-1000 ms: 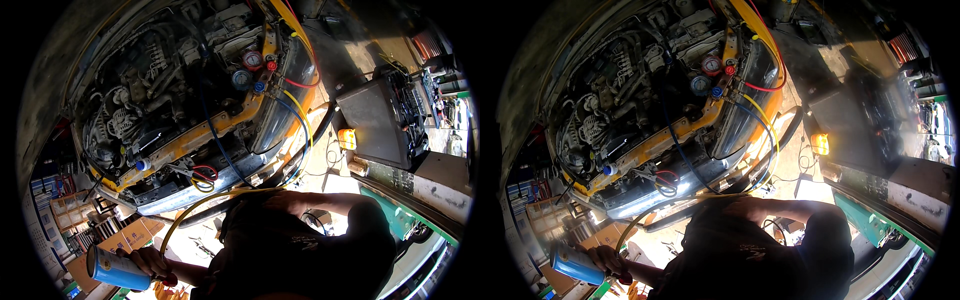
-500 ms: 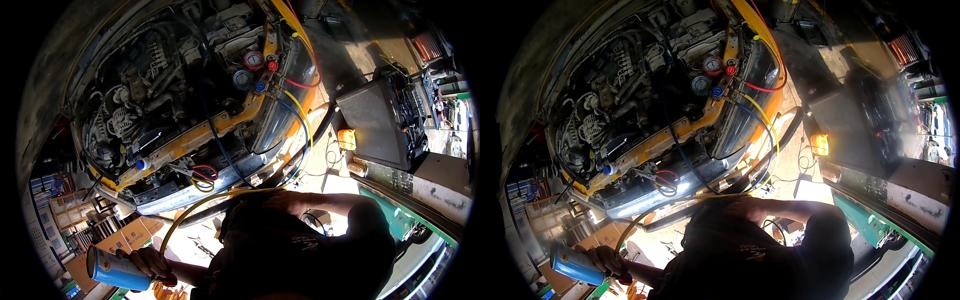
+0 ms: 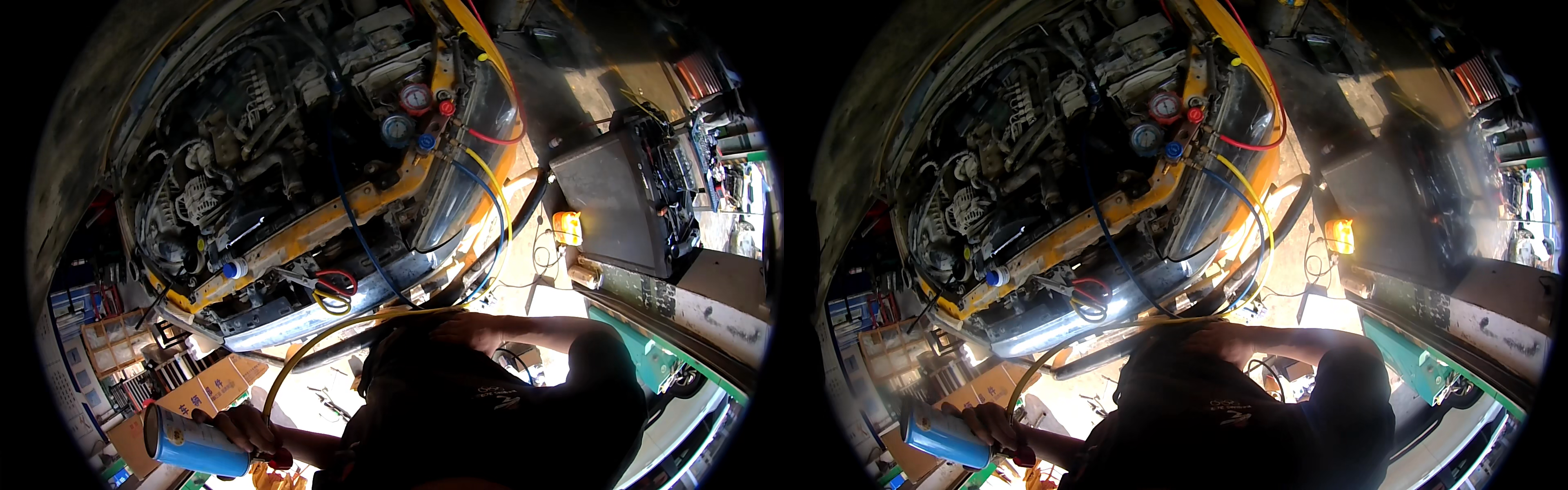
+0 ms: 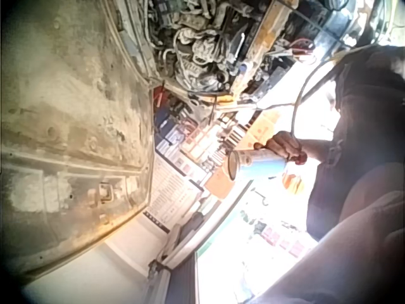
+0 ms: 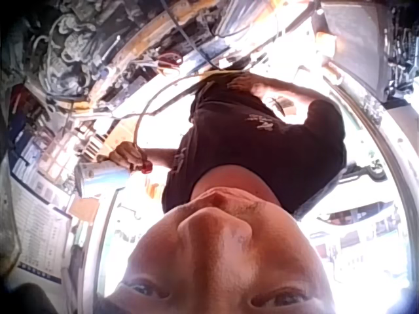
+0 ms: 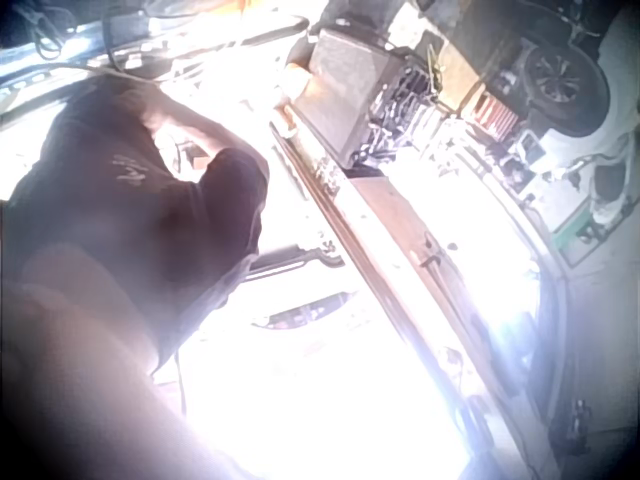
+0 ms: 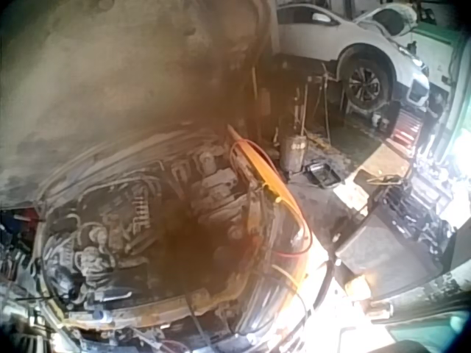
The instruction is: The person connects a refrigerant can to a manifold gauge set attached to a yellow car's engine bay. They operate a blue compressor unit and repeatedly open and close valves on the gauge set while monitoring the gauges. The person shakes the can and adjusts the setup throughout the process.
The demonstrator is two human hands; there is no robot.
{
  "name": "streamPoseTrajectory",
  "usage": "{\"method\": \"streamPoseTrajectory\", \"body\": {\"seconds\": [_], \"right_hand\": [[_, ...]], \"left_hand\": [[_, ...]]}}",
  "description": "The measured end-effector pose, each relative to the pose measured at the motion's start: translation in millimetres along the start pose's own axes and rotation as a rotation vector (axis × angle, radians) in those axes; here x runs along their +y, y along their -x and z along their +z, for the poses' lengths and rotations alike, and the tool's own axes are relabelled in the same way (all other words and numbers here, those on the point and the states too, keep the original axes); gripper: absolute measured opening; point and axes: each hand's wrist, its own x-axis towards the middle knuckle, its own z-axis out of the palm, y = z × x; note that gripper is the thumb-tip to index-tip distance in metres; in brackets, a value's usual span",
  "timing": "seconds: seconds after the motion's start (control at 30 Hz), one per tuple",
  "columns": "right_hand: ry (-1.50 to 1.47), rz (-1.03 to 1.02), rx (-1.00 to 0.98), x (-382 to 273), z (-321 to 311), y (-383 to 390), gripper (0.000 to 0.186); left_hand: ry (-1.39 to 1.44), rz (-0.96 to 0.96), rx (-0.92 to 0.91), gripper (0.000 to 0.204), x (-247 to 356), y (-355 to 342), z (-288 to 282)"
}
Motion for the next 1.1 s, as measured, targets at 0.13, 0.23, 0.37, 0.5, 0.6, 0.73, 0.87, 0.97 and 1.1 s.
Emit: {"method": "streamPoseTrajectory", "body": {"seconds": [0.13, 0.23, 0.37, 0.5, 0.6, 0.73, 0.87, 0.97, 1.1], "right_hand": [[0.015, -0.016, 0.010, 0.2, 2.6, 2.2, 0.094], [0.017, -0.024, 0.009, 0.3, 1.8, -0.1, 0.094], [0.011, -0.051, 0.029, -1.3, -3.5, 1.2, 0.095], [-0.005, -0.014, 0.001, 1.7, 2.2, 0.2, 0.097], [-0.009, 0.019, -0.030, 0.2, 2.8, 5.1, 0.098], [0.004, -0.040, 0.037, 0.5, 3.4, -0.3, 0.108], [0.046, -0.049, 0.045, 4.4, 5.3, 1.0, 0.112], [-0.011, -0.035, 0.054, -6.9, -4.2, -1.0, 0.094], [0.013, 0.033, -0.025, -0.6, 7.0, 1.9, 0.096]], "left_hand": [[0.109, -0.086, -0.065, 0.067, 7.8, -0.9, -4.1], [-0.085, -0.059, -0.039, 0.066, -13.9, -7.6, 1.8], [0.188, -0.028, -0.052, 0.065, 11.2, -4.9, -1.1], [-0.104, -0.130, -0.055, 0.081, -7.9, -4.3, 2.5], [0.022, -0.112, -0.098, 0.072, 16.3, 1.8, -13.1], [-0.179, -0.260, -0.306, 0.060, -11.5, -21.2, -2.0], [-0.099, -0.281, -0.122, 0.073, -0.2, -14.1, -8.4], [0.126, -0.179, -0.130, 0.070, 7.7, -5.4, -11.0], [-0.093, -0.280, -0.088, 0.082, -3.0, -24.2, -9.5]]}}
